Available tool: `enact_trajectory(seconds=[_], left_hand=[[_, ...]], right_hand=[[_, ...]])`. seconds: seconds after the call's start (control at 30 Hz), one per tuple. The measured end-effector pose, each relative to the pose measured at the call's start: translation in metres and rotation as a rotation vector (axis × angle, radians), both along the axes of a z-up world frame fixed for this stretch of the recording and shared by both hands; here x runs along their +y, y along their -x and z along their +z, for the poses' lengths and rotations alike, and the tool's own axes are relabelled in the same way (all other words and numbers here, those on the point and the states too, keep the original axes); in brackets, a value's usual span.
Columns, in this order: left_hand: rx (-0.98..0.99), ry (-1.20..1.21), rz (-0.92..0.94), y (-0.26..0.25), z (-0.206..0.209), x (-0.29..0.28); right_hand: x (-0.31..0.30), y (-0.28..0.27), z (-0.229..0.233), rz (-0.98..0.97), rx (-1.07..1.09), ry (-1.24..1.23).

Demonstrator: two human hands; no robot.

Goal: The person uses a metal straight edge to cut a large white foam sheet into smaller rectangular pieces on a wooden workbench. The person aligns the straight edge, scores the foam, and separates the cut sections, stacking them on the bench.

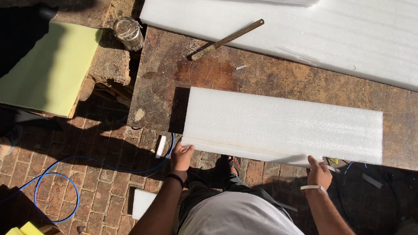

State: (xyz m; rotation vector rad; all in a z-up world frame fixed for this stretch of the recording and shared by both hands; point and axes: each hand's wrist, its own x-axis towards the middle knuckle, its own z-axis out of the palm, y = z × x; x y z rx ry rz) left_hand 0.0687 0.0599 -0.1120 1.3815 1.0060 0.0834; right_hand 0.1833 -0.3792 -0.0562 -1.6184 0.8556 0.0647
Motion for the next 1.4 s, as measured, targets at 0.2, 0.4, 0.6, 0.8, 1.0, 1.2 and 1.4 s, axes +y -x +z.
enact_trajectory(seconds=[0.2, 0.4, 0.6, 0.8, 1.0, 1.2, 1.4], left_hand=[[0.104, -0.069, -0.112, 0.007, 0.019, 0.002], [0.047, 0.186, 0.052, 0.039, 0.027, -0.002], [0.129, 0.255, 0.135, 0.085, 0.056, -0.022], [-0.006, 0.319, 0.270, 0.128, 0.102, -0.024], [-0.071, 0.270, 0.360, 0.184, 0.138, -0.012], [-0.123, 0.282, 0.540, 0.287, 0.157, -0.011], [-0.193, 0.249, 0.626, 0.372, 0.167, -0.025]], right_hand=[[-0.024, -0.017, 0.024, 0.260, 0.240, 0.072], [-0.029, -0.048, 0.096, 0.817, 0.490, 0.602], [0.060, -0.087, 0.114, 1.301, -0.082, 0.476], [0.156, -0.068, 0.111, 1.571, -0.091, 0.651], [0.225, 0.025, 0.108, 1.566, 0.040, 0.474], [0.285, 0.136, 0.134, 1.887, -0.107, 0.555], [0.329, 0.222, 0.168, 1.913, -0.227, 0.067]])
